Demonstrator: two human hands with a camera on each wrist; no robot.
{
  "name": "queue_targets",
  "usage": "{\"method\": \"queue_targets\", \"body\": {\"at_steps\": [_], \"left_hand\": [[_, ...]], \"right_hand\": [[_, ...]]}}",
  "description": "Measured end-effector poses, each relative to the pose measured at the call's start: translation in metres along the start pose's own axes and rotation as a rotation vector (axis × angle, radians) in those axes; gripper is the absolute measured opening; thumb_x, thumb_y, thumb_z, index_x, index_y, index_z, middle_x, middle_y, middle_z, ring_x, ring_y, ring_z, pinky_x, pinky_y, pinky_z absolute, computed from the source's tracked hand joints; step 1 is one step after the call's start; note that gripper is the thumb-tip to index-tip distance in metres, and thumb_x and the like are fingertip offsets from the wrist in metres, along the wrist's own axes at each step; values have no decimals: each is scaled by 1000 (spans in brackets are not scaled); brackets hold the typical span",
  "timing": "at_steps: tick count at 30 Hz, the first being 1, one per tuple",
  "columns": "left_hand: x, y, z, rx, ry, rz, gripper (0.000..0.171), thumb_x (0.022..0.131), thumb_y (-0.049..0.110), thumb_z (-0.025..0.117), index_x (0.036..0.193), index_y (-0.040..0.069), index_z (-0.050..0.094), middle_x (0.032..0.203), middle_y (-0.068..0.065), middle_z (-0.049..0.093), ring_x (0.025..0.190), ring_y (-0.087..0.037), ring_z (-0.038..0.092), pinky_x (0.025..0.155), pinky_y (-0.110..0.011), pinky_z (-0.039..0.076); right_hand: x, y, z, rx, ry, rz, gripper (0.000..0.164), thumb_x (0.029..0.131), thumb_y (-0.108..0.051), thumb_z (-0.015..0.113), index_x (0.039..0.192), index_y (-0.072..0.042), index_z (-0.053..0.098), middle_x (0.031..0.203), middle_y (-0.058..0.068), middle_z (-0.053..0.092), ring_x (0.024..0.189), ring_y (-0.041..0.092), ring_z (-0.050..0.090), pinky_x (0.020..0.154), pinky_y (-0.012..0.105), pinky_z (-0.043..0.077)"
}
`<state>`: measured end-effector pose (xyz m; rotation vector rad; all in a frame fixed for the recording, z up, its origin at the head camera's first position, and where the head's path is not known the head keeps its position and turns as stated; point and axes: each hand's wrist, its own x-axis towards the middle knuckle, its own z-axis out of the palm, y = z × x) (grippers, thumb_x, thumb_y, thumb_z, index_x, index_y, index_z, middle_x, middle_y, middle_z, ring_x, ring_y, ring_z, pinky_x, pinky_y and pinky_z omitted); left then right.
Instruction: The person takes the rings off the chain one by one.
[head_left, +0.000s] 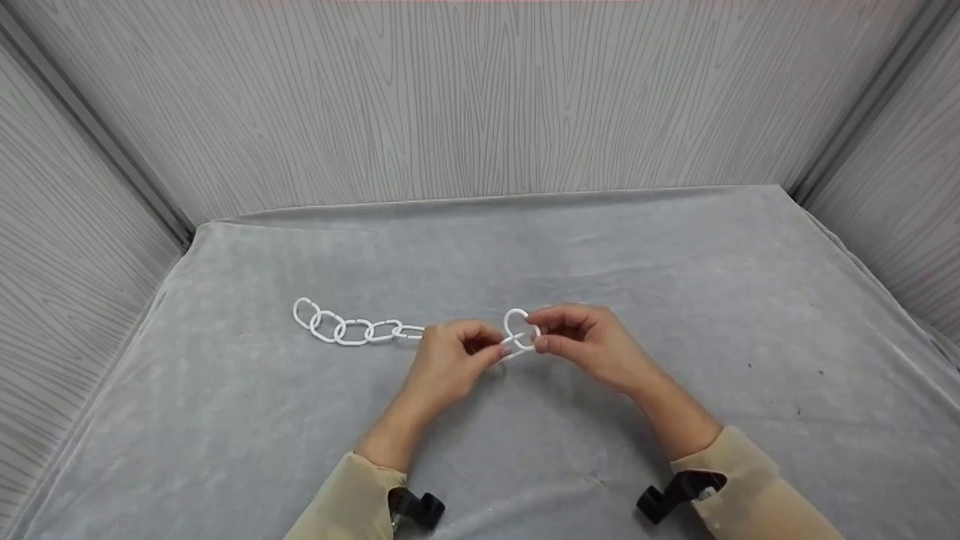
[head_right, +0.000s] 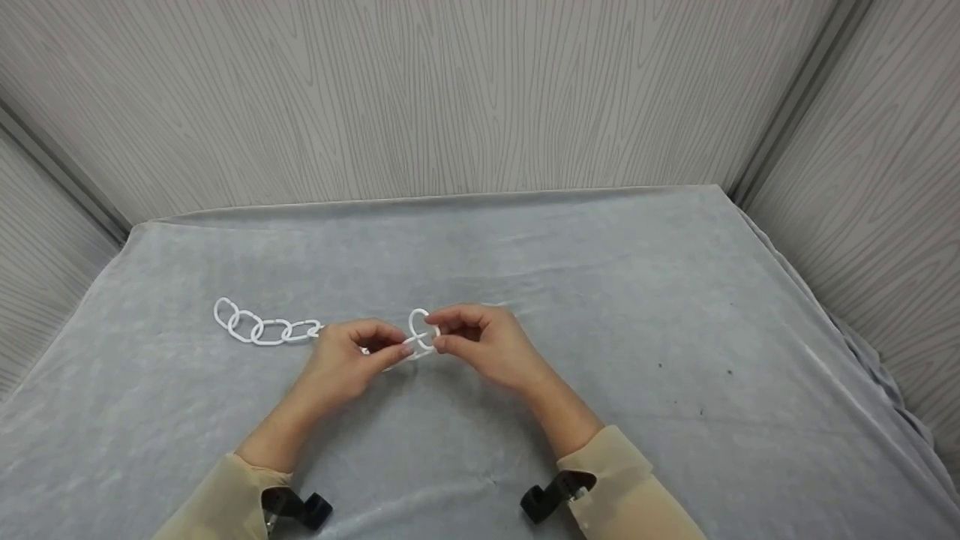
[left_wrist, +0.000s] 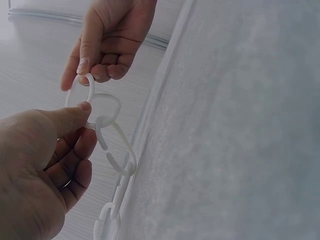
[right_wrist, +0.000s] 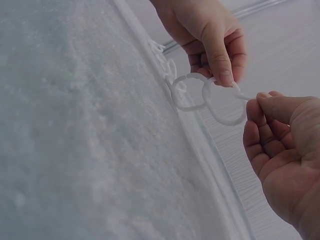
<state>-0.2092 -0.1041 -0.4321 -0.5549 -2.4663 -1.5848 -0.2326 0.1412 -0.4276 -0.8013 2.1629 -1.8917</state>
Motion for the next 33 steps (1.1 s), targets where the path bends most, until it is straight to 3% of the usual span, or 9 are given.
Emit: {"method": "queue_targets", "body": {"at_steps": [11,18,33], "left_hand": [[0,0,1,-10,-11,0,5,91,14,86,92,10,83,81,6,75,72,-9,63,66,-24,51],[0,0,1,-2,-12,4,4,91,13,86,92,10,83,81,6,75,72,-8,63,66,-24,52],[0,0,1,8,-3,2,5,90,13,86,90,10,83,80,7,75,72,-8,63,66,-24,51]], "right_hand": [[-1,-1,1,22,-2,6,30,98,-2,75,127,3,72,110,21,72,94,16,72,87,37,61],[-2,1,1,23,-5,-13,30,98,-2,74,128,4,72,108,15,73,94,15,71,85,32,60],[0,0,2,29,3,-17,30,97,1,74,126,7,71,107,17,73,92,14,71,84,29,60]]}}
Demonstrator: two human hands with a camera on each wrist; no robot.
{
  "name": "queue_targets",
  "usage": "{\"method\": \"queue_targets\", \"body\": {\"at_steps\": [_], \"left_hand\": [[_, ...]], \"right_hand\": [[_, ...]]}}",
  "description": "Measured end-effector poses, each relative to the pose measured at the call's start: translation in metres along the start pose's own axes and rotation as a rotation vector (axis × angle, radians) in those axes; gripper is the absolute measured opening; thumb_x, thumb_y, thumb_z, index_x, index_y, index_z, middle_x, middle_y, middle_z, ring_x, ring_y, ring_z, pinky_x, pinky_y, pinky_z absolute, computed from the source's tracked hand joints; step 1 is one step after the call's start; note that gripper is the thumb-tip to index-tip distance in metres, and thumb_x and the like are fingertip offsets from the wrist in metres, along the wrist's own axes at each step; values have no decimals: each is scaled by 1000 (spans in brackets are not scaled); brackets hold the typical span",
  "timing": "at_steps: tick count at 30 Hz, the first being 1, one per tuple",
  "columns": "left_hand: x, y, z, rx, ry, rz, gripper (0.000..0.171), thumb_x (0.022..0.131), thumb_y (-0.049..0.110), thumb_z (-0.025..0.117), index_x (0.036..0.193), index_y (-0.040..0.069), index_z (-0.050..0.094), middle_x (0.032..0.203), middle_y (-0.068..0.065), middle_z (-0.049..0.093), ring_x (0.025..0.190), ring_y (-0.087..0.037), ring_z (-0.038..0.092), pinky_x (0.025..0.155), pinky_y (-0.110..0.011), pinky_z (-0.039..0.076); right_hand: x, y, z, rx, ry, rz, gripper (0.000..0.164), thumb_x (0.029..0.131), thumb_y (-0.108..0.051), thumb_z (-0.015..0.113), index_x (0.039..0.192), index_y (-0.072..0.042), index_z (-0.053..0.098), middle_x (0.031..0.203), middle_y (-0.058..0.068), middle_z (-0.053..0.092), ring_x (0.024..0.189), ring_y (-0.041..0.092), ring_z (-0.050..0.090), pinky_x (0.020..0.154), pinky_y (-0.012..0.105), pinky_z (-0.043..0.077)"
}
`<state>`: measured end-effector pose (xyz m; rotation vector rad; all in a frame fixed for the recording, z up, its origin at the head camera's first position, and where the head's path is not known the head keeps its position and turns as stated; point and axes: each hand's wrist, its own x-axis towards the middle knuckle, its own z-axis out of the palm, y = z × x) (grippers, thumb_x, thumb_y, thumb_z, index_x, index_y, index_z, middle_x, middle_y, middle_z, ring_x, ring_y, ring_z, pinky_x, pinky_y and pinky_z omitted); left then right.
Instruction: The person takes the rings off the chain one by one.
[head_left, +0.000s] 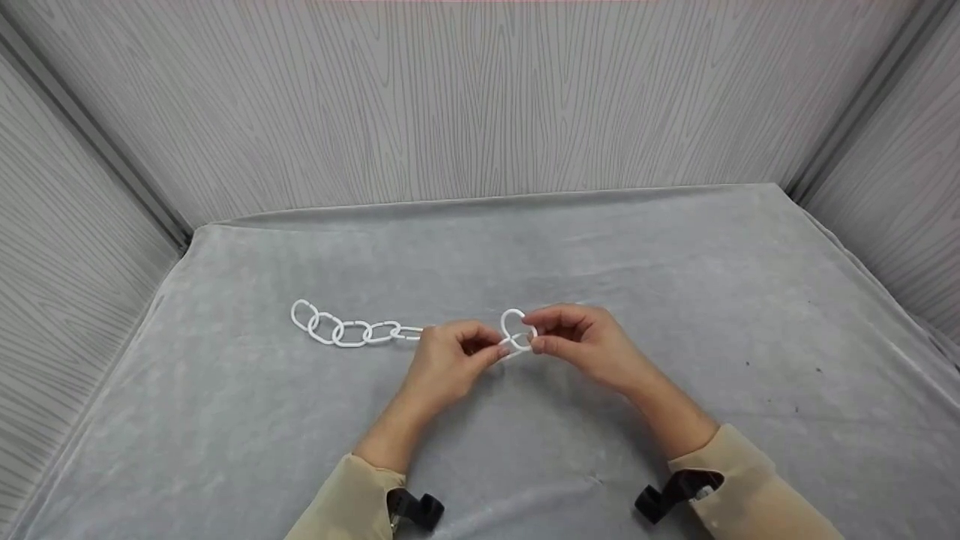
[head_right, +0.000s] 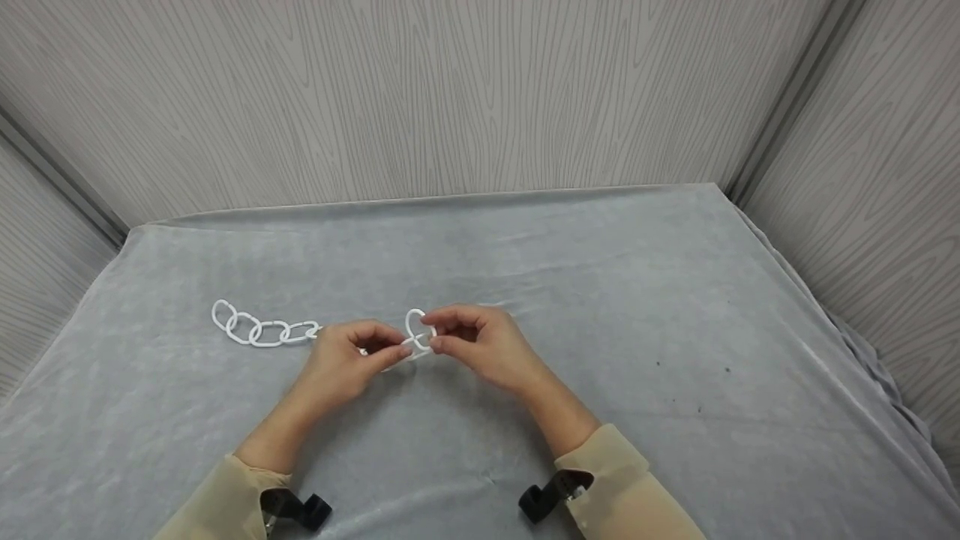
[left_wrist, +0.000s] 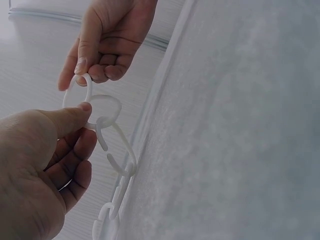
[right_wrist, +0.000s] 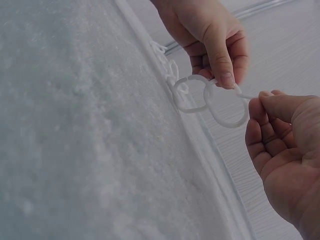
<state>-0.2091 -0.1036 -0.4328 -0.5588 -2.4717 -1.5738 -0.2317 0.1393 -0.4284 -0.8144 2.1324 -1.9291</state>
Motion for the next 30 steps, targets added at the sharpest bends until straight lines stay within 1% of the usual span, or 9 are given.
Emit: {"method": "queue_targets", "body": {"at_steps": [4,8,13,22,30], "left_hand": [[-1,0,0,-10,-7,-12,5,91,13,86,90,10,82,80,7,74,71,-9,63,66,-24,51],[-1,0,0,-22,-9,-9,4,91,13,86,90,11,82,79,7,74,70,-9,63,66,-23,51],[-1,1,-1,-4,-8,-4,5,91,13,86,89,11,82,78,8,73,70,-9,63,65,-24,51],[-1,0,-1,-4,-10,1,5,90,11,86,87,12,82,77,8,73,71,-9,62,66,-23,50],[0,1,-1,-9,-10,6,4,91,11,86,88,11,82,78,7,74,72,-9,63,67,-24,51]], "right_hand": [[0,0,0,6,-4,-2,31,96,2,75,126,7,71,107,18,72,93,14,70,84,28,60],[0,1,0,3,-4,-6,32,96,2,76,126,8,71,106,17,73,92,13,70,84,27,59],[0,2,0,4,-2,-11,30,96,2,75,126,7,72,106,15,73,92,13,70,84,27,59],[0,1,0,16,-3,-8,31,96,2,75,126,7,72,107,16,74,92,14,71,84,29,60],[0,-1,0,17,8,-3,30,97,1,75,126,5,72,107,14,73,93,15,71,85,30,60]]}}
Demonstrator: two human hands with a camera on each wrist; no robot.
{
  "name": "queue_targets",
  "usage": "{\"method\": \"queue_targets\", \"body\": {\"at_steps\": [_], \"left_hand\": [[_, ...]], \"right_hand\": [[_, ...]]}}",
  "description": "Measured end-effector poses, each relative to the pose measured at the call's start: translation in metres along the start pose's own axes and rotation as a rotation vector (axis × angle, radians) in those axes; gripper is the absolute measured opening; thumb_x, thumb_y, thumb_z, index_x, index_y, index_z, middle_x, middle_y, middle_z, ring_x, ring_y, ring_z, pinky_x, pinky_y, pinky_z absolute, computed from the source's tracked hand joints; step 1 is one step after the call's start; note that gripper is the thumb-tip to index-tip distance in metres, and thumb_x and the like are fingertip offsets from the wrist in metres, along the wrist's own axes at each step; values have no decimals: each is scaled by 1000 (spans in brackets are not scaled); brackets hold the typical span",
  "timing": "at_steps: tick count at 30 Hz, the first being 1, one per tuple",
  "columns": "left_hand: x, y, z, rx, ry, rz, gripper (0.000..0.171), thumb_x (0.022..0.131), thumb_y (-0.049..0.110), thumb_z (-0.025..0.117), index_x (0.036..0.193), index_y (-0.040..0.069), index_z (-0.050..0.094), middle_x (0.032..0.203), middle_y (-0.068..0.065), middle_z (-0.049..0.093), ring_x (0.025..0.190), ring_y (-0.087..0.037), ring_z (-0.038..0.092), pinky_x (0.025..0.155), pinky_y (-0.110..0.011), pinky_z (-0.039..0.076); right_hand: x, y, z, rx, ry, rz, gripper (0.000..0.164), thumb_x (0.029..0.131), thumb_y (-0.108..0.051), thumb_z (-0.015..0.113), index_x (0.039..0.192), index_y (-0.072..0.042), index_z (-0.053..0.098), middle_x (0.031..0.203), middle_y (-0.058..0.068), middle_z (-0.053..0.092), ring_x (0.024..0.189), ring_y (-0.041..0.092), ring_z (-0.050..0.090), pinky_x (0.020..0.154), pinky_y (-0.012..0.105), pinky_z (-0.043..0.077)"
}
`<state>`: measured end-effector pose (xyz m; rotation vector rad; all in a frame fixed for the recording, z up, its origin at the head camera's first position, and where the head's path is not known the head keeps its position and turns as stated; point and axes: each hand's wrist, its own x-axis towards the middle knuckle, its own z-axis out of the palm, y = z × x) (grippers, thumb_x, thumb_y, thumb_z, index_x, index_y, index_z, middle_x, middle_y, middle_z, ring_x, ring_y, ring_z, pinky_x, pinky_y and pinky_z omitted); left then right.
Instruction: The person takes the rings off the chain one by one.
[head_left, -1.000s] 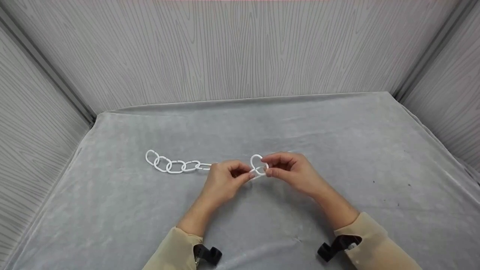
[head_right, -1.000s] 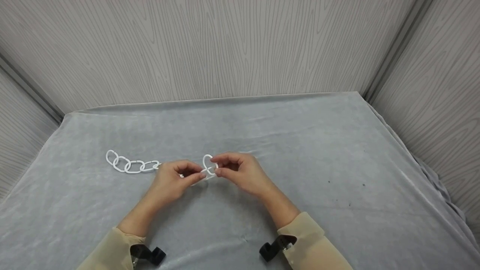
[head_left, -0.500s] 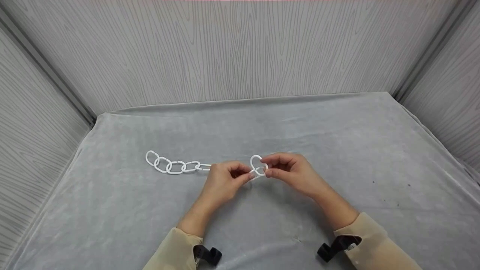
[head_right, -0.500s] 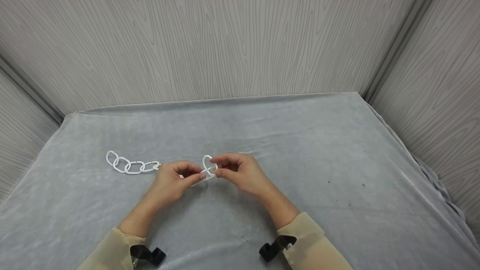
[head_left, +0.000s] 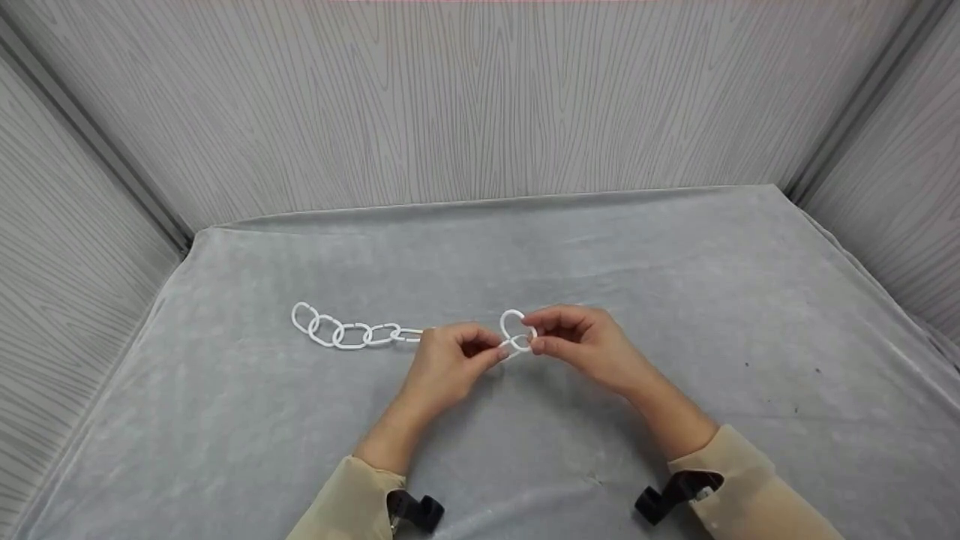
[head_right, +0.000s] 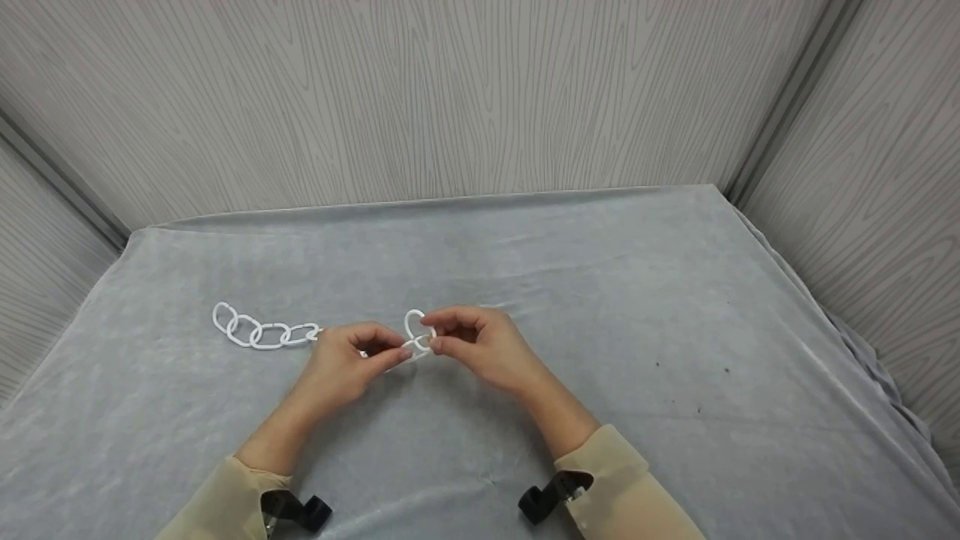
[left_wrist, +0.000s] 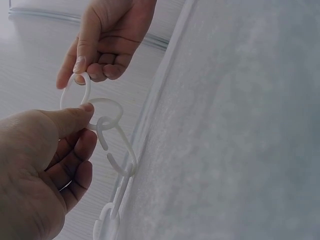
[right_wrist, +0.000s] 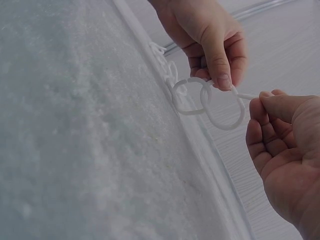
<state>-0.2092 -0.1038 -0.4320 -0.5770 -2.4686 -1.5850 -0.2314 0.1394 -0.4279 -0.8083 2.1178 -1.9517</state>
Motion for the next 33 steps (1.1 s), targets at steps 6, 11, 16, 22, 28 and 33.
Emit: {"method": "queue_targets", "body": {"at_steps": [6,11,16,22,28,33], "left_hand": [[0,0,1,9,9,-12,5,90,9,86,87,11,82,77,7,73,70,-9,62,66,-24,51],[-1,0,2,10,18,-21,6,89,7,86,87,10,81,77,7,73,70,-9,63,66,-24,51],[-3,-1,2,-8,19,-34,5,89,7,86,88,10,82,78,6,74,71,-9,64,66,-24,52],[-3,-2,1,2,32,-24,6,88,7,86,87,10,81,77,6,73,70,-9,62,65,-24,50],[-3,-1,1,17,32,-35,6,88,9,87,87,10,81,76,7,72,70,-8,61,65,-24,50],[-2,-1,0,24,26,-34,5,89,9,86,88,10,82,77,8,73,70,-9,62,66,-24,50]], "right_hand": [[0,-4,-3,-21,10,2,29,98,-1,74,127,3,72,109,18,72,93,16,70,87,34,60],[-1,-9,-8,-51,44,14,28,99,-4,74,127,-2,74,113,23,71,95,19,71,88,36,60],[0,-11,-14,-64,74,35,29,99,-6,75,127,-4,74,110,20,71,94,23,70,88,35,60],[4,-12,-26,-68,112,60,32,97,-1,75,129,3,70,105,19,69,92,22,71,87,33,60],[7,-14,-40,-109,153,107,31,97,1,74,128,1,70,104,19,70,90,23,71,85,30,59],[9,-11,-54,-137,162,118,30,98,1,74,128,0,71,102,18,69,91,26,70,86,31,59]]}}
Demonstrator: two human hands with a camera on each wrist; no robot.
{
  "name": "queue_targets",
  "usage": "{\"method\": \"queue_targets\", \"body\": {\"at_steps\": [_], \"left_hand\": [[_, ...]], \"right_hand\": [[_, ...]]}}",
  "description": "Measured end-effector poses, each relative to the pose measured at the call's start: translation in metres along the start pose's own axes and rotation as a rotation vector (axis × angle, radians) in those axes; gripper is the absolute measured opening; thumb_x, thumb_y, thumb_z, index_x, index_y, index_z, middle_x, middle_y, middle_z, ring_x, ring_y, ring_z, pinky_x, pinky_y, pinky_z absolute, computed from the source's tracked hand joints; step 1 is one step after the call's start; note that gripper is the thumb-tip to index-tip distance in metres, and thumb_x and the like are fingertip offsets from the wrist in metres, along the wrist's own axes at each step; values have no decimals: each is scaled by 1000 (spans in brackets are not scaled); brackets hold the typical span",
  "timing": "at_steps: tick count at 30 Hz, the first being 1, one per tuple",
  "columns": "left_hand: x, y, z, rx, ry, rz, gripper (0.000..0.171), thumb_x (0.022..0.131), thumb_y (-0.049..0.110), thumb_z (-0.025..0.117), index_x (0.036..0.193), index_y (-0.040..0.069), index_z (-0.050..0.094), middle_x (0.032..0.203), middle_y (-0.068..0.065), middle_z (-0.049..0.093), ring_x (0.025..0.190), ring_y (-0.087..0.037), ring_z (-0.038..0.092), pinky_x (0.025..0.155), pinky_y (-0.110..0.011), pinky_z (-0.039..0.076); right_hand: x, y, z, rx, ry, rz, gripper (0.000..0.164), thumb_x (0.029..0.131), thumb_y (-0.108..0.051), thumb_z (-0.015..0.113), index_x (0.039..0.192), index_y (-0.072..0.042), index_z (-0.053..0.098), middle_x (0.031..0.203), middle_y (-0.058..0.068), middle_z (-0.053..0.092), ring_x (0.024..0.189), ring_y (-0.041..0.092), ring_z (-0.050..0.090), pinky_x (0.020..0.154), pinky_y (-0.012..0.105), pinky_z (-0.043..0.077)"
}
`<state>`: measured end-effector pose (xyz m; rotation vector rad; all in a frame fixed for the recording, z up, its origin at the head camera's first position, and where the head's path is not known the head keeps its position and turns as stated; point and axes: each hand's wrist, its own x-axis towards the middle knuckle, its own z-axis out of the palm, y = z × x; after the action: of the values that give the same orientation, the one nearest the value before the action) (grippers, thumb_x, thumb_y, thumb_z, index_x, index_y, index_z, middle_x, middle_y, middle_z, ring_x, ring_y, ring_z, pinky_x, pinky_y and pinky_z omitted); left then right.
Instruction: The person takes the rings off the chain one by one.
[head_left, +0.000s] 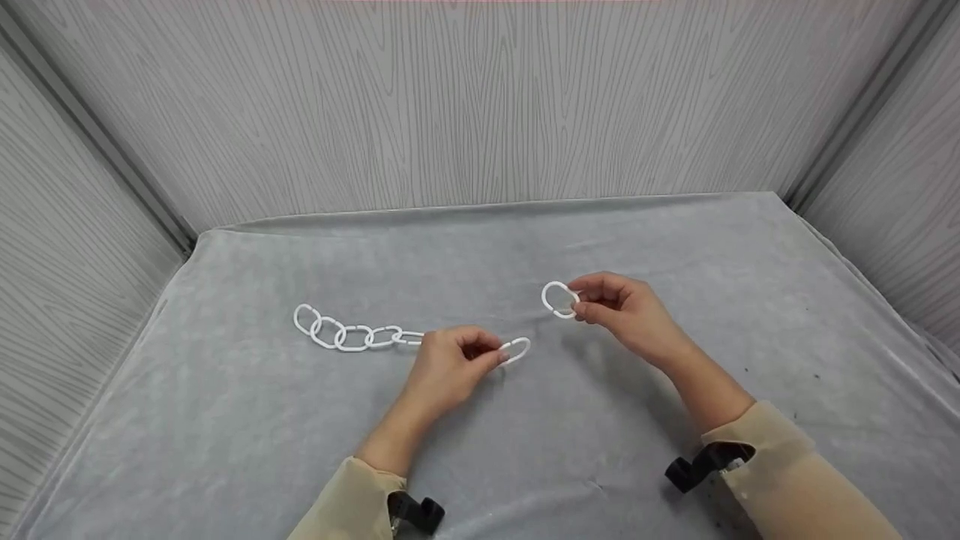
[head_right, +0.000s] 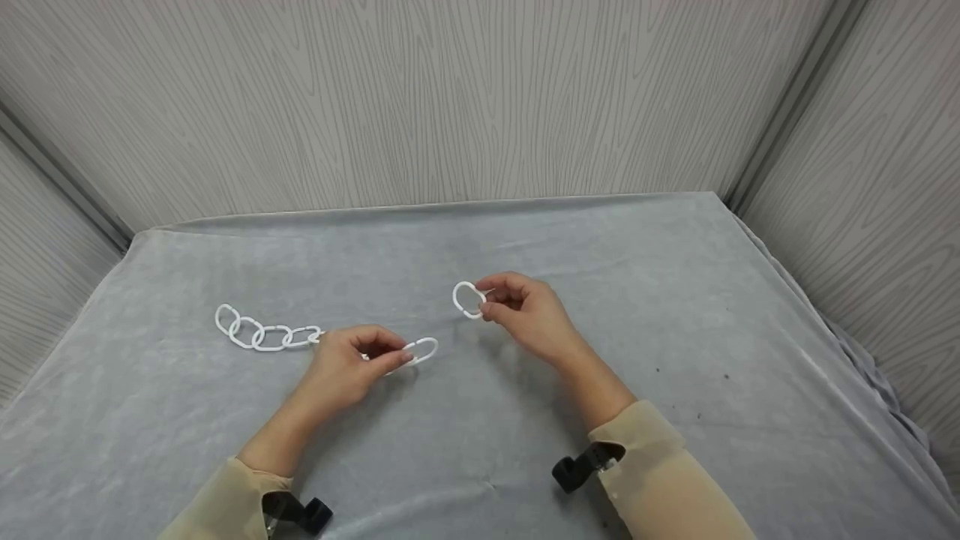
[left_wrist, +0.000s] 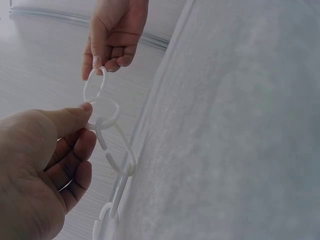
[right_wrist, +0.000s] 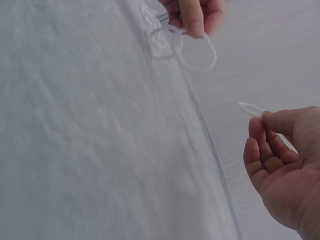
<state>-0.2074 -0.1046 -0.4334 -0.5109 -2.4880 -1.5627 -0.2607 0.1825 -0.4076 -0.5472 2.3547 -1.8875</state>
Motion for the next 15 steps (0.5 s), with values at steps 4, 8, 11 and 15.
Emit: {"method": "queue_targets", "body": {"at_steps": [4,8,11,15], "left_hand": [[0,0,0,5,1,6,5,88,9,86,87,10,81,77,9,73,70,-8,62,66,-24,51],[0,0,0,7,1,5,6,89,9,87,87,11,81,77,9,72,70,-8,62,65,-24,50],[1,0,0,5,-4,3,6,89,10,86,87,12,82,77,8,72,70,-9,62,65,-24,50],[0,0,0,0,-5,4,6,89,9,86,87,12,81,76,8,72,70,-9,62,65,-24,50]], "right_hand": [[3,5,-9,-18,6,2,32,98,0,74,129,2,69,102,18,68,91,24,70,87,34,59],[5,10,-17,-40,14,22,32,98,-2,74,130,3,69,104,18,68,92,22,70,88,35,59],[6,13,-23,-58,25,43,31,99,-3,73,129,2,69,105,17,68,92,21,69,86,32,58],[9,17,-29,-70,49,61,31,99,-2,73,130,3,69,102,15,68,91,19,67,84,31,57]]}}
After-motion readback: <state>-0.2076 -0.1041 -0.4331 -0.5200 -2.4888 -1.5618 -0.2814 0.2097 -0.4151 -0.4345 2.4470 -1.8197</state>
